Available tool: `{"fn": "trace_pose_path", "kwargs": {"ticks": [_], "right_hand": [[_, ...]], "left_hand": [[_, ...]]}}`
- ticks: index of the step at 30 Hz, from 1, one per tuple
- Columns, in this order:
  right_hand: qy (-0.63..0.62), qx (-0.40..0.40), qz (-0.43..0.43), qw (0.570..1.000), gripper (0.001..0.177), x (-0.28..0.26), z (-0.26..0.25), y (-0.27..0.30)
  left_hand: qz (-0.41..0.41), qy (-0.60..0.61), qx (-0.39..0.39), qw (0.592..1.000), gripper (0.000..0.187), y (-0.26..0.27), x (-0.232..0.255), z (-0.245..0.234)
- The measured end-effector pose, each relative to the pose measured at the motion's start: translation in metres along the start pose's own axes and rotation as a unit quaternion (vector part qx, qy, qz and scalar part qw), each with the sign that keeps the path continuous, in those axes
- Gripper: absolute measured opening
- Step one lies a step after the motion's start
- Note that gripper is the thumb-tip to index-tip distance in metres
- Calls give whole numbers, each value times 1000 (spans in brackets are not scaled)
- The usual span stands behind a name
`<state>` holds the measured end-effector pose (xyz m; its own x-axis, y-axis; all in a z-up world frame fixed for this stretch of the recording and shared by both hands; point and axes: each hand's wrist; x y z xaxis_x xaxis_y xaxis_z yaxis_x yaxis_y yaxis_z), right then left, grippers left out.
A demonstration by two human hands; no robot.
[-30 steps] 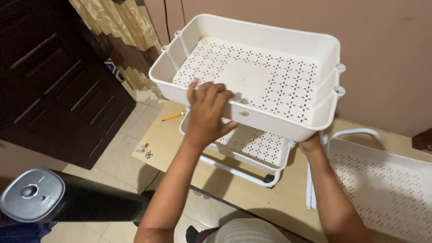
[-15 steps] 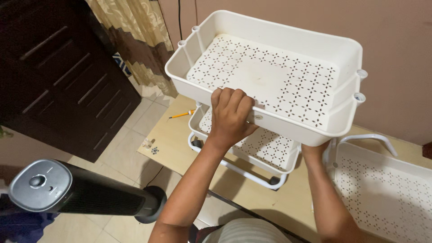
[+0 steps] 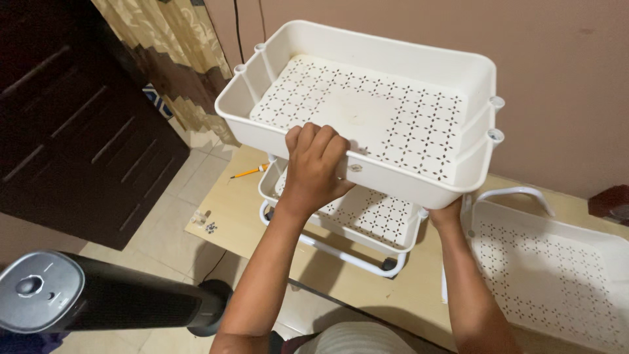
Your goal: The person assembles a white plastic three-tier storage cart on a table. They use a screwdriver to tighten screws into the frame, attach the perforated trays, and install the handle. The cart is flipped and adjusted to ensure stability.
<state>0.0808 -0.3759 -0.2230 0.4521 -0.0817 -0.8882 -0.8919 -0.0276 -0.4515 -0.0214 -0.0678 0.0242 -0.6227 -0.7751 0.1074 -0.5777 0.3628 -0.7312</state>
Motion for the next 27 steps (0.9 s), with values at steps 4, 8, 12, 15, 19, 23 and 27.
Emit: {"fn": "trace_pose_path", "kwargs": {"ticks": [4,8,12,15,19,23,27], "right_hand": [[-114,-46,15,992,51,-4,-8,9],[-250,-109,-80,959,58,-50,-3,7],[-313,-51,-6,948,55,-109,-14,-18],[-222,-67,-48,971,49,-128,-24,-25],[-92,-13,-159,983,33,-129,-14,-29],[-69,31,-144,987,33,-120,-12,-33],[-122,17,-174,977,28,-113,-8,-37]], "left_hand": [[-5,1,-10,1000,63,4,0,-1],[2,-1,6,1000,62,4,2,-1],[-4,-6,6,1000,60,7,4,-1],[-3,-6,5,1000,61,7,5,-1],[-4,-6,9,1000,62,7,10,-1],[-8,-9,5,1000,61,7,9,0],[-14,-9,1,1000,60,6,8,1]]}}
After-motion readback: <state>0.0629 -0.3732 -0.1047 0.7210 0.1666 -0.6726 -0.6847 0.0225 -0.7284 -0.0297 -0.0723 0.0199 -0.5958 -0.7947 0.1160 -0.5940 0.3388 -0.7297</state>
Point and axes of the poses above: each hand's wrist, its own y-axis away from the middle knuckle, its own z-axis out of the palm, x = y × z, and after that the axes turned 11 degrees about -x, right-handed
